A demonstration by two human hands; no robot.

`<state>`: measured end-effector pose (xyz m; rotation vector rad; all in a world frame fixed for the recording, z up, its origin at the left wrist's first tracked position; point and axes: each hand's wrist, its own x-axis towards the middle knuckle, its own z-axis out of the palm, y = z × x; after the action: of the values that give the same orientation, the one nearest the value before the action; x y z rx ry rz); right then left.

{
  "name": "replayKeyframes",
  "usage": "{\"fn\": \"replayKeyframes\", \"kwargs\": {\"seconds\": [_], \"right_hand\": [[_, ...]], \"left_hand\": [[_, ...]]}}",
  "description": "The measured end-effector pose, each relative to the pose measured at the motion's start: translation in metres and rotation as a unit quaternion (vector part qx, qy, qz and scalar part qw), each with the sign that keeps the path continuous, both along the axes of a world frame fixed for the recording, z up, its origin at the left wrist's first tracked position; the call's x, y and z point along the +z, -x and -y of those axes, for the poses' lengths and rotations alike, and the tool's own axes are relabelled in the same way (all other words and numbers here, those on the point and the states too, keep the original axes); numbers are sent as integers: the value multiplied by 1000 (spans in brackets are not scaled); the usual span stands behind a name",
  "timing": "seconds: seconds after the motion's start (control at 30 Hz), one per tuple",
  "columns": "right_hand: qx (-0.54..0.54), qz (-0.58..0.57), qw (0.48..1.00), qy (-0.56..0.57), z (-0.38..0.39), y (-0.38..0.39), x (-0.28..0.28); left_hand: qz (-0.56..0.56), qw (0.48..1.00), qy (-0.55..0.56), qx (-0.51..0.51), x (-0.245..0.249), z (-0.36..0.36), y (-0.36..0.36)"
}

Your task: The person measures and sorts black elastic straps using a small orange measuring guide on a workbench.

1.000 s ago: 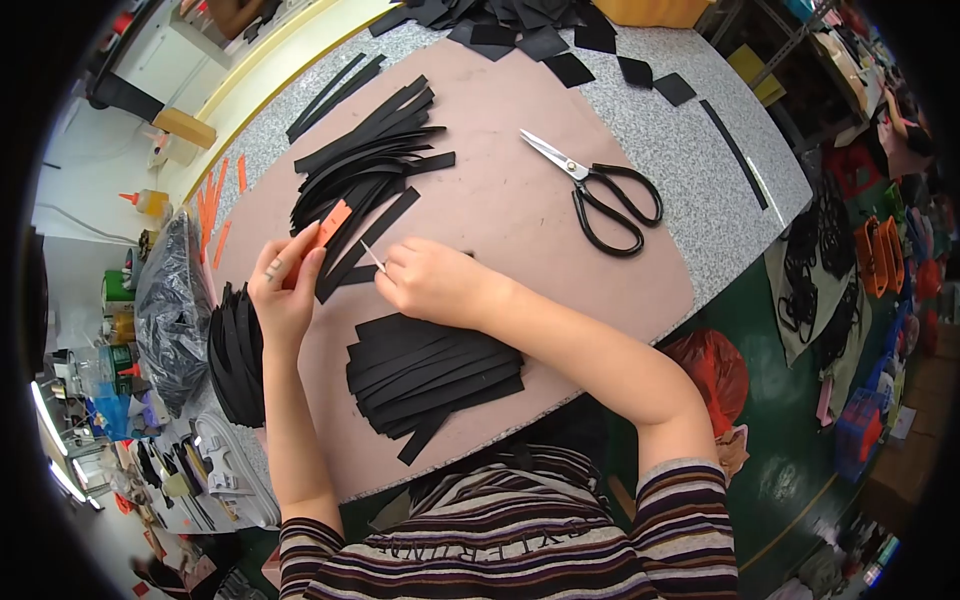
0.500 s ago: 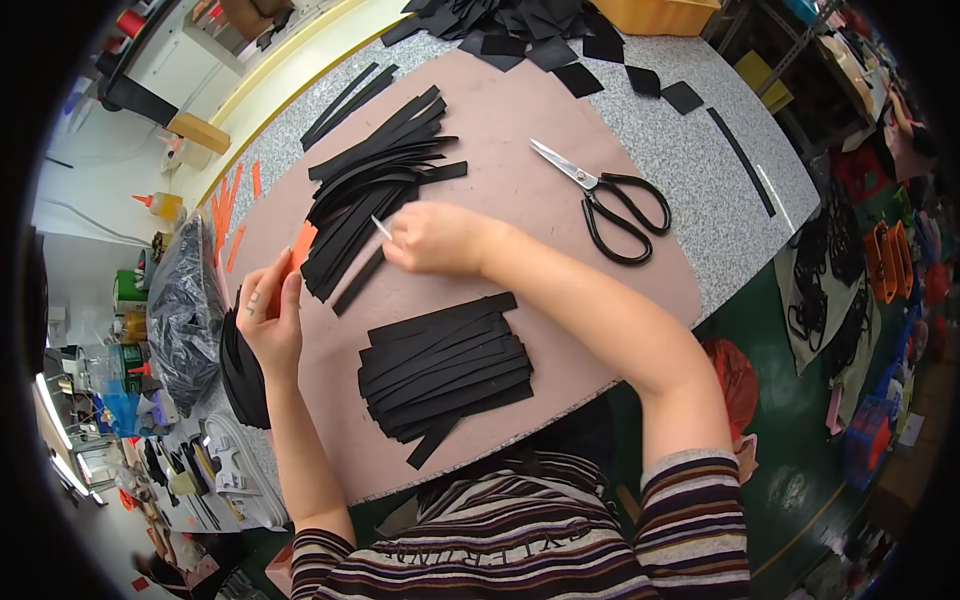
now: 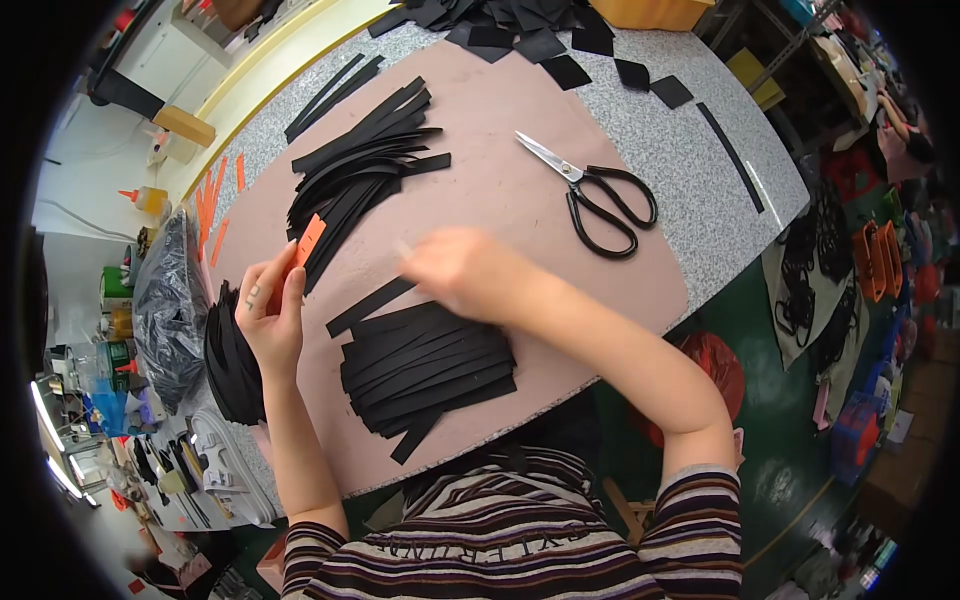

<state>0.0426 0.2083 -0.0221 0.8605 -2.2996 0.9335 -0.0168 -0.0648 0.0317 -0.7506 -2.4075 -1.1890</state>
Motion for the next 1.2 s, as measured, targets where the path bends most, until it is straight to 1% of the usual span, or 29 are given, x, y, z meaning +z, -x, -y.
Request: {"fn": "replayKeyframes", "kwargs": {"seconds": [0.1,0.2,0.27,0.3,0.33,0.4,0.43,0.5,0.57,0.6,0.67,0.7,0.73,0.77,0.8,0.87,0.9,0.93,0.97,1.0,1.07,1.1,1.2], "right_hand": [[37,-91,981,-166,36,11,-21],[78,-45,989,-121,40,15,-11],[107,-28,979,-172,37,-12,3],[149,53,967,-200,35,-25,7],[148,35,974,-168,34,-29,8],[176,151,971,-64,27,-10,10],[101,126,982,-98,27,8,12],[12,-46,990,-133,34,62,3],[-20,-174,976,-129,47,107,-7],[-3,-149,981,-125,50,120,-10],[30,-95,988,-116,53,130,0],[49,-54,986,-152,50,124,1],[64,29,982,-178,51,109,6],[53,6,983,-178,49,85,4],[42,-17,983,-180,44,61,0],[39,43,995,-84,32,25,-17],[51,116,991,-49,25,11,-20],[18,157,986,48,17,5,-11],[-17,193,970,144,9,0,2],[-50,227,943,239,1,-4,13],[-108,280,892,339,-20,3,32],[-137,303,860,388,-28,5,36],[-155,308,864,367,-38,-8,32]], "left_hand": [[9,1000,5,-4,-2,1,-2],[4,1000,12,8,1,13,-5],[-19,999,24,27,5,31,-6],[-25,999,15,26,3,41,-5],[-13,999,12,36,2,45,-7],[14,998,8,59,2,53,-13],[0,999,13,37,-1,50,-13],[0,1000,17,25,-1,39,-18],[-28,999,27,8,2,26,-20],[-14,999,37,22,7,23,-24],[-21,999,37,18,7,25,-26],[-22,999,34,25,6,30,-28],[-20,999,30,33,4,38,-29],[-16,999,26,40,2,45,-28],[-36,998,24,33,-1,51,-26],[-2,999,22,49,-3,56,-27],[16,999,10,51,-6,54,-26],[21,999,23,38,-7,47,-24],[24,999,37,25,-7,35,-21],[26,998,50,14,-5,22,-19],[115,990,69,-47,-6,-10,-20],[112,986,92,-84,-8,-27,-21],[135,977,82,-143,-20,-66,-23]]}}
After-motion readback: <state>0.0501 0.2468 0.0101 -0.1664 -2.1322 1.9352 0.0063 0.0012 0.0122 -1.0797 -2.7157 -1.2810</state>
